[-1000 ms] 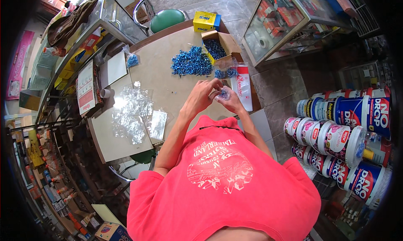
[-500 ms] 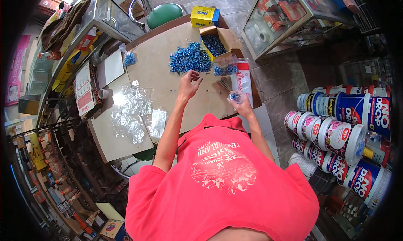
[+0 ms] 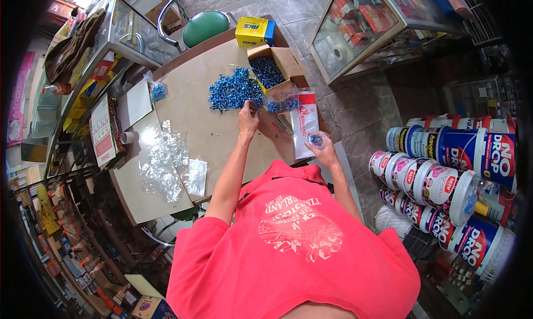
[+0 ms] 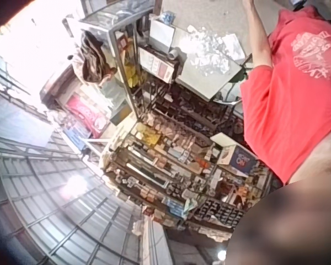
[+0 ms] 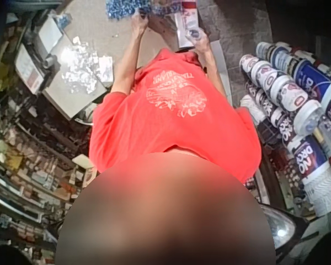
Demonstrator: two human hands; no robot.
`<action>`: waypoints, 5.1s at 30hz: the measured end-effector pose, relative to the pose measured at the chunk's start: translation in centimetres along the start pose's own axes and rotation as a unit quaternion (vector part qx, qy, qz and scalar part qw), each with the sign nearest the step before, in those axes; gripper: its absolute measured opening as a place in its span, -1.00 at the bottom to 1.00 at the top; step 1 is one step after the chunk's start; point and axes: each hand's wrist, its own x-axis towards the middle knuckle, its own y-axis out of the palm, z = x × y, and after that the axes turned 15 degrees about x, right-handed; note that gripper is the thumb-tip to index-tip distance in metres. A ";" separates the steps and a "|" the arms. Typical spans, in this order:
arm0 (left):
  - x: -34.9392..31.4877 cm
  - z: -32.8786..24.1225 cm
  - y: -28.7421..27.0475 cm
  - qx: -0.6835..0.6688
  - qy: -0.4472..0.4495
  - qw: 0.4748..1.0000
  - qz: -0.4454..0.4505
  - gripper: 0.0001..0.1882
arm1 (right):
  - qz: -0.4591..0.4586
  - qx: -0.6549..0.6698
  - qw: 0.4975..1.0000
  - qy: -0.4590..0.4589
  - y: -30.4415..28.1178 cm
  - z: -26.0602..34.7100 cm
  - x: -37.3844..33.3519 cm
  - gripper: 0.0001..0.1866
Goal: Sorting small blue plastic wall anchors from a box into small clear plastic bags.
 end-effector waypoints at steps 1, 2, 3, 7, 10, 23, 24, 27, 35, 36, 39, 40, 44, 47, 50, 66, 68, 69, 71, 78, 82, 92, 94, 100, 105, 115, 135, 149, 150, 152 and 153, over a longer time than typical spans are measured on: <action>0.1 0.0 0.2 -0.001 -0.004 1.000 -0.002 -0.67 | 0.000 0.001 1.000 -0.004 -0.3 -0.1 0.2 -0.64; 0.2 -0.1 0.2 0.015 -0.017 1.000 -0.010 -0.68 | 0.005 0.001 1.000 -0.002 -0.4 0.1 0.5 -0.64; 0.2 0.0 0.1 0.031 -0.030 0.999 -0.019 -0.68 | 0.017 -0.008 1.000 -0.006 -0.5 0.5 0.8 -0.65; -0.3 -1.1 -1.4 -0.036 -0.076 0.996 -0.023 -0.69 | 0.040 -0.015 0.999 -0.020 -0.6 1.0 1.9 -0.67; -0.7 -2.7 -3.6 -0.156 -0.072 0.985 -0.029 -0.66 | 0.065 -0.021 0.998 0.000 -0.3 0.8 2.7 -0.67; -4.7 -12.8 -12.8 -0.253 0.059 0.965 0.029 -0.68 | 0.159 0.043 0.986 0.017 4.7 1.6 5.6 -0.63; -5.0 -13.4 -13.1 -0.213 0.094 0.972 0.037 -0.69 | 0.155 0.044 0.987 0.015 5.1 1.6 5.7 -0.63; -5.9 -14.0 -13.4 -0.158 0.121 0.978 0.060 -0.73 | 0.151 0.030 0.988 0.007 6.4 2.0 6.0 -0.64; -6.8 -12.5 -14.6 -0.110 0.220 0.969 0.027 -0.73 | 0.180 0.081 0.980 -0.040 9.0 2.5 5.0 -0.62; -6.9 -12.3 -14.9 -0.104 0.236 0.966 0.019 -0.72 | 0.180 0.089 0.979 -0.035 9.4 2.5 4.8 -0.60; -7.2 -11.6 -15.9 -0.073 0.249 0.966 0.012 -0.73 | 0.177 0.072 0.979 -0.064 10.4 2.3 4.4 -0.59; -7.5 -11.3 -16.0 -0.075 0.248 0.966 0.011 -0.73 | 0.179 0.070 0.979 -0.064 10.6 2.1 4.0 -0.59; -7.6 -10.4 -16.4 -0.065 0.257 0.964 0.015 -0.71 | 0.175 0.102 0.979 -0.039 11.4 1.6 4.0 -0.59; -7.7 -10.5 -17.2 -0.110 0.232 0.966 0.006 -0.68 | 0.168 0.087 0.982 -0.023 11.6 1.8 3.8 -0.62; -6.7 -9.2 -17.4 -0.152 0.187 0.970 -0.018 -0.67 | 0.142 0.040 0.989 -0.014 11.5 3.2 3.1 -0.67; -0.1 5.6 -3.0 0.008 0.028 0.999 -0.020 -0.78 | -0.022 0.091 0.991 0.099 5.3 -2.2 -5.1 -0.72; -0.1 5.3 -2.0 0.018 0.009 0.999 -0.027 -0.80 | -0.026 0.061 0.994 0.085 4.5 -3.5 -5.8 -0.66; -0.1 5.4 -1.6 0.024 0.000 0.999 -0.029 -0.80 | -0.032 0.072 0.993 0.085 4.4 -3.5 -6.2 -0.65; -0.2 5.5 -0.8 0.047 0.009 0.996 -0.073 -0.83 | -0.034 0.080 0.993 0.080 3.9 -3.6 -6.6 -0.66; 0.0 4.8 -1.0 0.084 0.020 0.992 -0.089 -0.80 | -0.033 0.033 0.998 0.042 2.9 -2.7 -5.2 -0.70; -0.1 6.7 -0.5 0.063 0.017 0.993 -0.103 -0.80 | -0.016 0.027 0.998 0.056 3.3 -2.4 -3.5 -0.67; -4.2 -3.1 -8.5 -0.253 0.092 0.963 0.032 -0.81 | 0.083 -0.014 0.996 0.035 5.8 0.2 0.5 -0.62; -5.9 -6.1 -11.9 -0.266 0.158 0.945 0.102 -0.72 | 0.107 -0.022 0.993 0.032 6.7 0.0 1.5 -0.62; -8.1 -8.9 -16.2 -0.203 0.228 0.947 0.104 -0.72 | 0.185 -0.007 0.983 -0.013 9.9 1.1 3.6 -0.65; -7.8 -7.9 -16.5 -0.149 0.245 0.954 0.086 -0.71 | 0.203 0.042 0.978 -0.007 11.6 0.7 4.2 -0.65; -8.3 -8.2 -17.7 -0.082 0.289 0.950 0.083 -0.72 | 0.182 0.040 0.982 -0.022 12.3 0.1 3.1 -0.67; -1.5 6.6 -8.1 0.010 0.013 0.999 -0.043 -0.72 | 0.055 0.050 0.997 0.039 6.0 -1.0 0.4 -0.72; 2.1 9.0 -4.4 0.034 -0.164 0.977 -0.133 -0.69 | 0.031 0.019 0.996 0.083 1.4 -2.5 2.9 -0.66; 2.2 9.0 -4.3 0.035 -0.166 0.976 -0.134 -0.69 | 0.044 -0.002 0.997 0.065 1.1 -2.7 3.4 -0.68; 2.1 9.2 -4.3 0.040 -0.164 0.975 -0.145 -0.72 | 0.063 -0.021 0.997 0.047 1.2 -2.4 4.2 -0.70; 1.9 9.4 -4.4 0.042 -0.168 0.974 -0.148 -0.72 | 0.069 -0.027 0.996 0.052 1.4 -1.8 4.5 -0.70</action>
